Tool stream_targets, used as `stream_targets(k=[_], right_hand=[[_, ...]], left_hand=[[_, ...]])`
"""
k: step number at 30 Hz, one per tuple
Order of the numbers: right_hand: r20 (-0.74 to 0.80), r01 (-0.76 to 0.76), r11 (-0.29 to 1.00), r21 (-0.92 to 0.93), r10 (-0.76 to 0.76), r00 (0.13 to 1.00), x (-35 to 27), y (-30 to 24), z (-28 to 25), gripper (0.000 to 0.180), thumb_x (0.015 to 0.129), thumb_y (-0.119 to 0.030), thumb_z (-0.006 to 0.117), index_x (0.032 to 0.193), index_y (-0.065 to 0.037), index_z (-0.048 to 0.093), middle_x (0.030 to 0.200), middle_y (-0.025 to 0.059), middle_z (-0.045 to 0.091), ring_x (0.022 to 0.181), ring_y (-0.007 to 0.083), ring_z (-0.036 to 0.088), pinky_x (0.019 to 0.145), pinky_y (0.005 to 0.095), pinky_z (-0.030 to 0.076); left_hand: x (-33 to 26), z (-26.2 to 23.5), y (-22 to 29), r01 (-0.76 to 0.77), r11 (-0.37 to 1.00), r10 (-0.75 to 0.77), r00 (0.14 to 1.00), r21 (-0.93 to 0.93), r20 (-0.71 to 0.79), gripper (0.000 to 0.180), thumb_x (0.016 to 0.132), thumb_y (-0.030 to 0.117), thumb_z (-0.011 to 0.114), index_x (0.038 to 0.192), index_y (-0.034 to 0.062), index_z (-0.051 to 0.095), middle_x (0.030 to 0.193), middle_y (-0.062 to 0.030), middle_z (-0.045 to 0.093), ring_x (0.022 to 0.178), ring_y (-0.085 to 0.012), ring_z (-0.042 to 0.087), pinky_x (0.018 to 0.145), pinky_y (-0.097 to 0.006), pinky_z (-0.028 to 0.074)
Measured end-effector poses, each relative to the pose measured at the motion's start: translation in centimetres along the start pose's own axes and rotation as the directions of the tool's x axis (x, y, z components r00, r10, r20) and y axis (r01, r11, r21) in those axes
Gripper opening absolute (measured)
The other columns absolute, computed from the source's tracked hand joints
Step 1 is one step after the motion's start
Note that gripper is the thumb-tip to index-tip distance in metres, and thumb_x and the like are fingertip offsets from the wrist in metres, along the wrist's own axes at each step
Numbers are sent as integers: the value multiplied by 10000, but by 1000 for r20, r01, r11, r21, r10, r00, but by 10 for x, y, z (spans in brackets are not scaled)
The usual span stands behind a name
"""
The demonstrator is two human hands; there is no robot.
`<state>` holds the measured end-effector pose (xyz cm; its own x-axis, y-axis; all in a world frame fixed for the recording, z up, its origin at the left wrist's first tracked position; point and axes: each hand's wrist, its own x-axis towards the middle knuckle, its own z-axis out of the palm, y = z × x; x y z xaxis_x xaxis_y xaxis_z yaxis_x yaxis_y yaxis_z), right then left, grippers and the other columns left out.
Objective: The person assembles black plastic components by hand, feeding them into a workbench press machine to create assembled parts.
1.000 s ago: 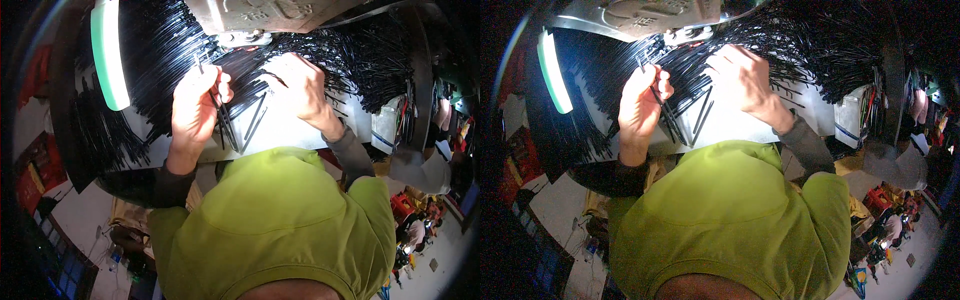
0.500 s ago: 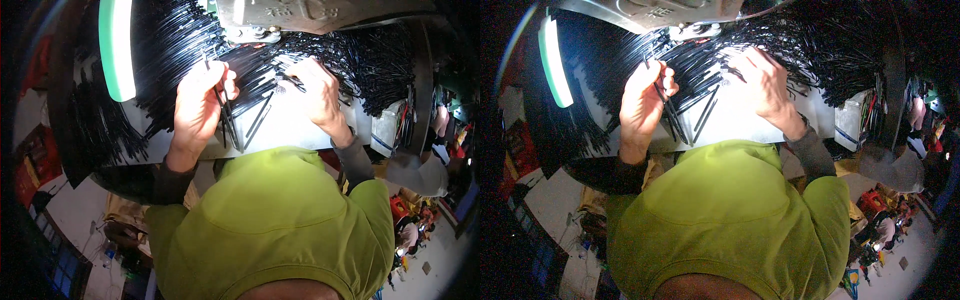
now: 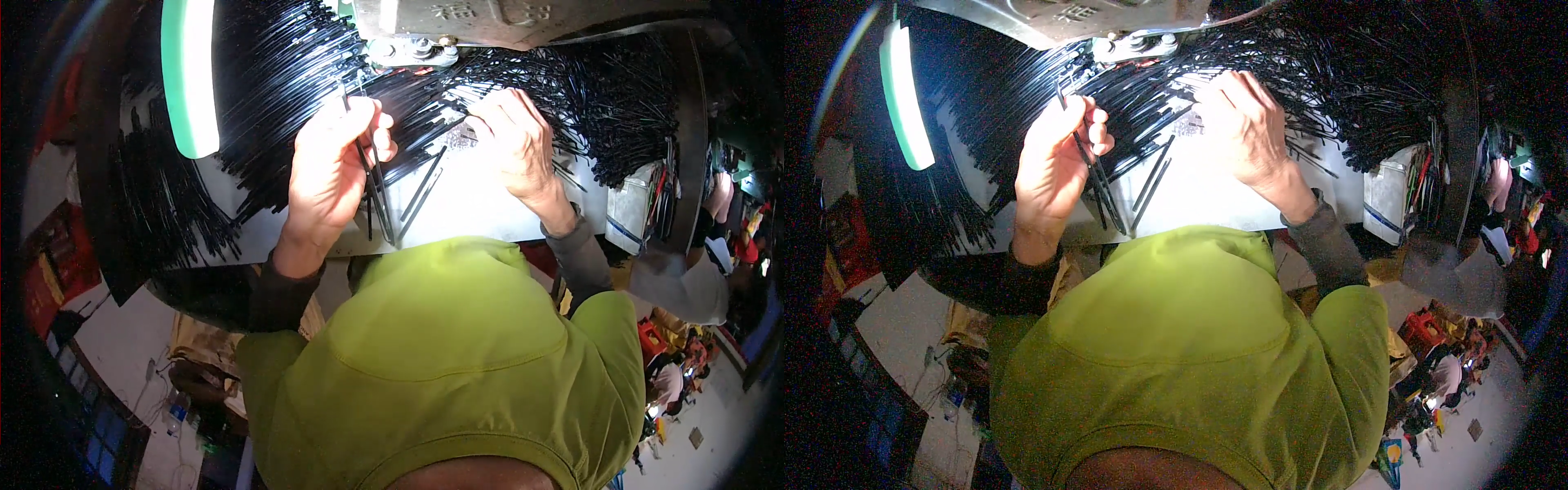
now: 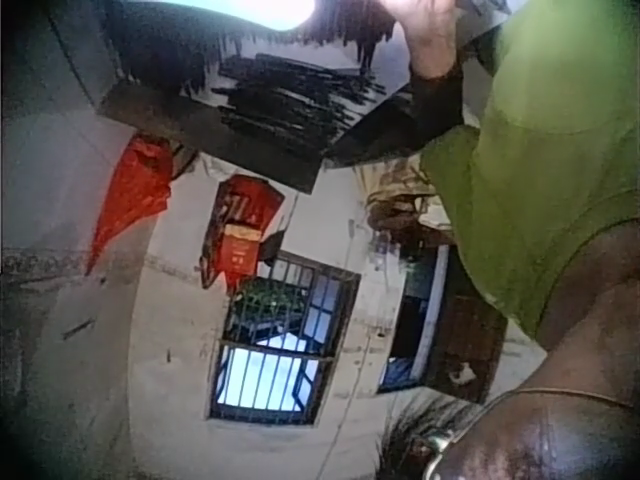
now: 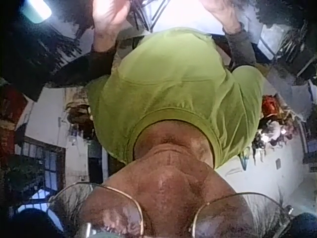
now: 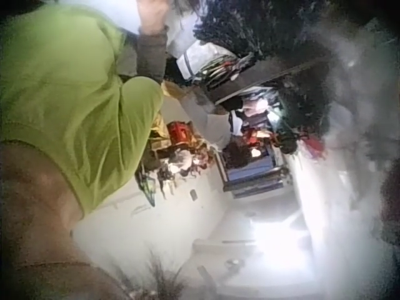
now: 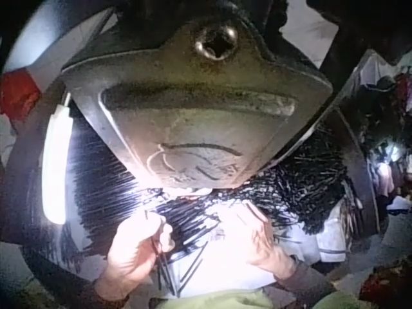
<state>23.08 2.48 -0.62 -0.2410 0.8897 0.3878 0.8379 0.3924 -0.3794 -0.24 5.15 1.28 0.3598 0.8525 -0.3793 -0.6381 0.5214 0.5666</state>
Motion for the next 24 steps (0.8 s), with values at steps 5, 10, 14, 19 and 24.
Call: stream_targets(k=[5,10,14,19,24], right_hand=[[-19,-5,1000,21,6,1000,4,-2,-4,111,726,-8,646,832,-13,614,817,91,581,753,252,576,673,334,482],[-152,-5,994,108,22,988,8,7,0,84,760,-35,610,843,-26,610,811,97,590,719,244,593,629,332,489],[-162,2,982,187,29,986,17,3,-2,162,765,6,606,919,-4,654,807,122,612,651,243,614,578,319,493],[108,-252,852,460,228,968,35,-11,-1,188,804,-7,610,984,15,659,785,87,623,660,107,604,541,224,464],[332,-498,525,690,382,862,44,-19,-3,190,861,-57,575,1017,27,643,750,31,601,586,54,511,509,208,410]], left_hand=[[1,0,-1,4,1000,-4,1000,9,19,122,883,70,564,949,-29,591,831,-115,616,691,-140,564,625,-283,473],[1,3,-2,-8,1000,9,1000,15,-25,129,880,89,577,936,-26,596,789,-99,615,654,-139,560,606,-278,472],[6,8,-3,6,996,-5,1000,94,-12,144,869,108,602,928,-24,603,761,-82,614,607,-135,550,584,-265,461],[27,15,-10,21,987,-27,999,162,35,170,850,134,637,923,-19,622,749,-74,612,573,-120,531,557,-245,444],[36,13,-11,-30,964,13,998,263,66,142,853,108,622,905,-24,623,729,-79,608,563,-112,529,526,-234,444]])
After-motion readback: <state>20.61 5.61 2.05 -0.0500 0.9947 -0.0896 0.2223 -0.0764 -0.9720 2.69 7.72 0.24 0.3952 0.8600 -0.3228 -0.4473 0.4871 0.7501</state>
